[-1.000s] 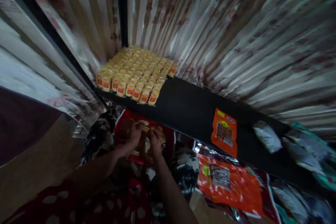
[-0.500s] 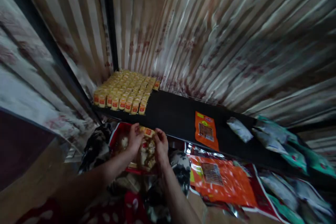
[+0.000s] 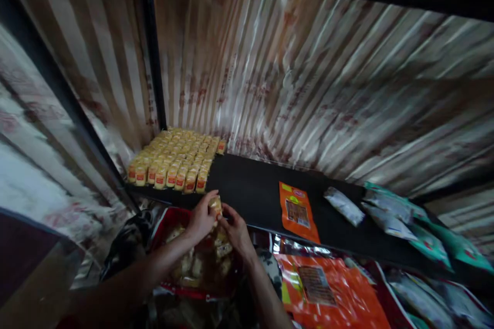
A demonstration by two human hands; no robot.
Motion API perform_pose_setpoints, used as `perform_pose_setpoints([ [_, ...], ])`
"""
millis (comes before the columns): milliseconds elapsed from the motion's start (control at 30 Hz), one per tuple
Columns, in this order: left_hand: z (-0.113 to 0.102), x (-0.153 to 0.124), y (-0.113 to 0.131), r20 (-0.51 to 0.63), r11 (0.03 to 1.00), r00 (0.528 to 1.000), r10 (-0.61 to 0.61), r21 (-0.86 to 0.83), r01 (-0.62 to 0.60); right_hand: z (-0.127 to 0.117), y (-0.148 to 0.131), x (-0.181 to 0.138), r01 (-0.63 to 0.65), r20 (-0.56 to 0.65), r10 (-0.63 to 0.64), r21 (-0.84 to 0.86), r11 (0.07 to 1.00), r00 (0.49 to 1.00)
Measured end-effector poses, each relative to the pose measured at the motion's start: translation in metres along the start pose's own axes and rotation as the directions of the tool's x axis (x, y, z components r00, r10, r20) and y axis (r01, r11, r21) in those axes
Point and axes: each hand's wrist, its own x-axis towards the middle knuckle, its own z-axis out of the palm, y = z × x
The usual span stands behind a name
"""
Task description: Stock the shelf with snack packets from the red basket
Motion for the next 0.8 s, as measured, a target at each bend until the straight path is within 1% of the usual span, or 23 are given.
perform_pose_setpoints([
  [67, 0.004, 0.010, 0.008, 0.028, 0.997, 0.998, 0.060, 0.044, -0.062, -0.006, -0.006, 0.009, 0.011, 0.044, -0.012, 0.009, 1.000, 0.999],
  [133, 0.009, 0.023, 0.014, -0.005, 0.992, 0.994, 0.105, 0.071, -0.104, -0.010, -0.010, 0.021, 0.015, 0.050, -0.018, 0.066, 0.998, 0.999],
  [233, 0.020, 0.042, 0.017, -0.105, 0.991, 0.986, 0.126, 0.057, -0.120, -0.012, -0.009, 0.048, 0.010, -0.032, -0.005, 0.152, 0.988, 0.999],
  [333, 0.035, 0.057, 0.011, -0.183, 0.994, 0.977, 0.113, 0.023, -0.111, -0.014, 0.002, 0.082, -0.001, -0.138, 0.024, 0.161, 0.987, 0.990],
  [433, 0.053, 0.072, 0.002, -0.211, 0.998, 0.976, 0.054, -0.031, -0.062, -0.015, 0.016, 0.117, -0.003, -0.187, 0.023, 0.107, 0.994, 0.982],
  [500, 0.065, 0.087, -0.004, -0.220, 0.998, 0.975, -0.029, -0.064, 0.016, -0.015, 0.023, 0.140, -0.017, -0.221, 0.029, 0.056, 0.998, 0.975],
  [567, 0.075, 0.104, -0.009, -0.246, 0.990, 0.961, -0.127, -0.097, 0.106, -0.013, 0.028, 0.163, -0.040, -0.264, 0.044, 0.018, 0.999, 0.963],
  [633, 0.083, 0.124, -0.014, -0.275, 0.977, 0.941, -0.199, -0.134, 0.168, -0.009, 0.033, 0.185, -0.044, -0.289, 0.046, 0.012, 0.999, 0.956],
  [700, 0.088, 0.143, -0.020, -0.283, 0.967, 0.933, -0.222, -0.183, 0.175, -0.003, 0.037, 0.205, -0.027, -0.285, 0.037, 0.040, 0.999, 0.958],
  [800, 0.093, 0.166, -0.030, -0.280, 0.960, 0.937, -0.210, -0.243, 0.142, 0.006, 0.040, 0.230, 0.006, -0.264, 0.023, 0.110, 0.994, 0.964],
])
